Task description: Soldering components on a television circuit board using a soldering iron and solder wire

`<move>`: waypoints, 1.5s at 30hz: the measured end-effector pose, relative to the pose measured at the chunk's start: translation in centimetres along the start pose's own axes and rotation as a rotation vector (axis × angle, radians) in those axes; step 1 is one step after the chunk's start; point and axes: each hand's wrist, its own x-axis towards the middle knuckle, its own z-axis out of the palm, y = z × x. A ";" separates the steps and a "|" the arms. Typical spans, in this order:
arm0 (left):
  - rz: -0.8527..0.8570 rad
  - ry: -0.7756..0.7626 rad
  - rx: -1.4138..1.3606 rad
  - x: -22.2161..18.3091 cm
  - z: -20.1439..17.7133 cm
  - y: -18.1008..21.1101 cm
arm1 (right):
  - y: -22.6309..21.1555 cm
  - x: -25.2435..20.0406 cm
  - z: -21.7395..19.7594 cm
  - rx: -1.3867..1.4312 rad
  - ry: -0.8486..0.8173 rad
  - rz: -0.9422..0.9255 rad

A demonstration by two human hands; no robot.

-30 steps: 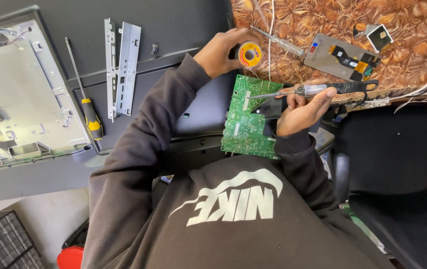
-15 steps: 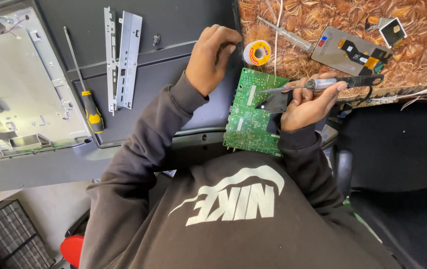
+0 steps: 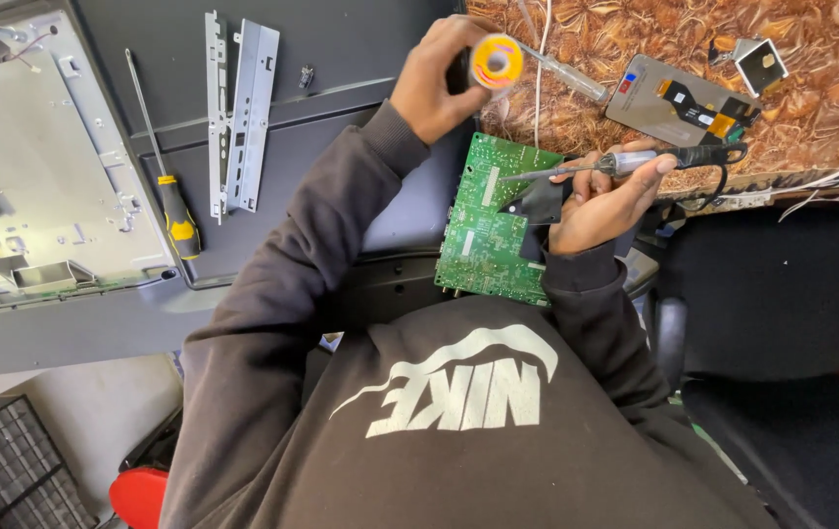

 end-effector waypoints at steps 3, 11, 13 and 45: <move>-0.104 0.370 -0.316 -0.7 -1.7 2.8 | 0.3 0.3 -0.6 -0.002 -0.066 -0.036; -0.171 0.479 -0.209 -8.4 0.9 11.7 | 2.5 1.8 -1.8 0.144 -0.324 -0.277; -0.069 0.312 -0.224 -8.7 2.9 13.5 | 2.6 1.5 -1.5 0.143 -0.259 -0.266; 0.332 0.125 0.306 -10.1 7.1 12.8 | -10.3 3.4 3.0 -0.618 -1.250 -0.582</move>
